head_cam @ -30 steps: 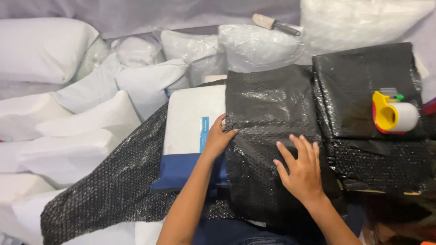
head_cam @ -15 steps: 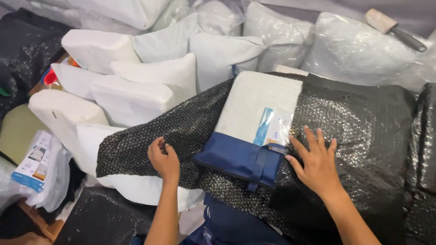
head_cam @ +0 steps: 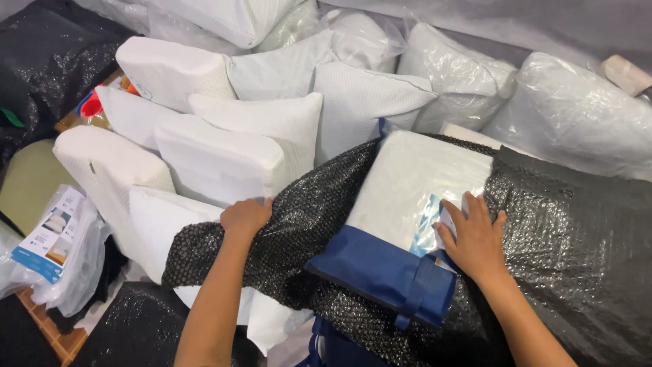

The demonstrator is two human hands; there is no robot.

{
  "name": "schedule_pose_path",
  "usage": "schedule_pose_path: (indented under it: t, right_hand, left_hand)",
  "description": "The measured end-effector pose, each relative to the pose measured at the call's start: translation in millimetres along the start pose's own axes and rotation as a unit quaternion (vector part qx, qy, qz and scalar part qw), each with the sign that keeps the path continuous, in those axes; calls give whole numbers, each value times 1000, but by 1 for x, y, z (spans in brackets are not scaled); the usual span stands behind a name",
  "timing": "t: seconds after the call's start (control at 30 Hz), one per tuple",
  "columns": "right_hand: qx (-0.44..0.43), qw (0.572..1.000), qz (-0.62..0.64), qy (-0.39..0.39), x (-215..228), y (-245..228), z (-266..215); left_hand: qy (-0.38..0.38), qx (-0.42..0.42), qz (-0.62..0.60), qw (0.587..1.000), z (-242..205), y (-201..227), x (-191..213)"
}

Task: The person is preparing a pillow for shipment by placing it in a sleeve and wrapping it with bubble wrap.

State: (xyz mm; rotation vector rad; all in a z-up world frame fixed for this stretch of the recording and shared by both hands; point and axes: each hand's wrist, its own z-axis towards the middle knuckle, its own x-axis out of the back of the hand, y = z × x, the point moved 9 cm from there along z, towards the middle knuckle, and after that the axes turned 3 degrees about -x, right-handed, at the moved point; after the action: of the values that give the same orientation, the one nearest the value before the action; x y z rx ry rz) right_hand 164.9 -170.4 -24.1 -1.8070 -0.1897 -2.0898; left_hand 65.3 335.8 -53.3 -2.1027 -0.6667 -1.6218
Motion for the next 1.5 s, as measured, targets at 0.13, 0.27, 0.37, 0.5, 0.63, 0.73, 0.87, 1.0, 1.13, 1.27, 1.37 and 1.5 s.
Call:
schedule_pose_path:
  t: [0.13,0.27,0.37,0.5,0.63,0.73,0.87,1.0,1.13,1.27,1.37,1.5]
  right_hand:
    - [3,999,-37,11,14,-6,29]
    - [15,998,68,5,41,-36,77]
    - [-4,993,67,-96,5,-35,98]
    - [5,991,47,-127,0,-40,83]
    - [8,991,48,-124,-2,-39,75]
    - [12,990,49,-130,-4,-38,76]
    - [14,989,49,-136,-8,-37,79]
    - [13,990,47,-133,-10,-37,82]
    - [6,991,49,-123,-4,-40,85]
    - [0,994,48,-100,-4,-41,99]
    - [-22,995,79,-51,-6,-35,120]
    - [-12,993,114,-2,2,-37,159]
  left_hand:
    - [-182,-72,-75,978,-20,28,12]
    - [-168,-116,-280,938,-50,64,93]
    - [-55,-74,-541,836,11,32,85]
    - [27,-97,-638,763,15,23,128]
    - [85,-75,-564,818,40,11,142]
    - [31,4,-343,939,64,1,127]
    - [-182,11,-254,950,24,52,146]
    - [-92,-59,-328,938,72,56,151]
    - [224,-71,-536,811,99,34,200]
    - [283,-121,-620,721,87,42,236]
    - [158,-80,-596,783,88,64,238]
    - [49,-59,-328,942,58,95,235]
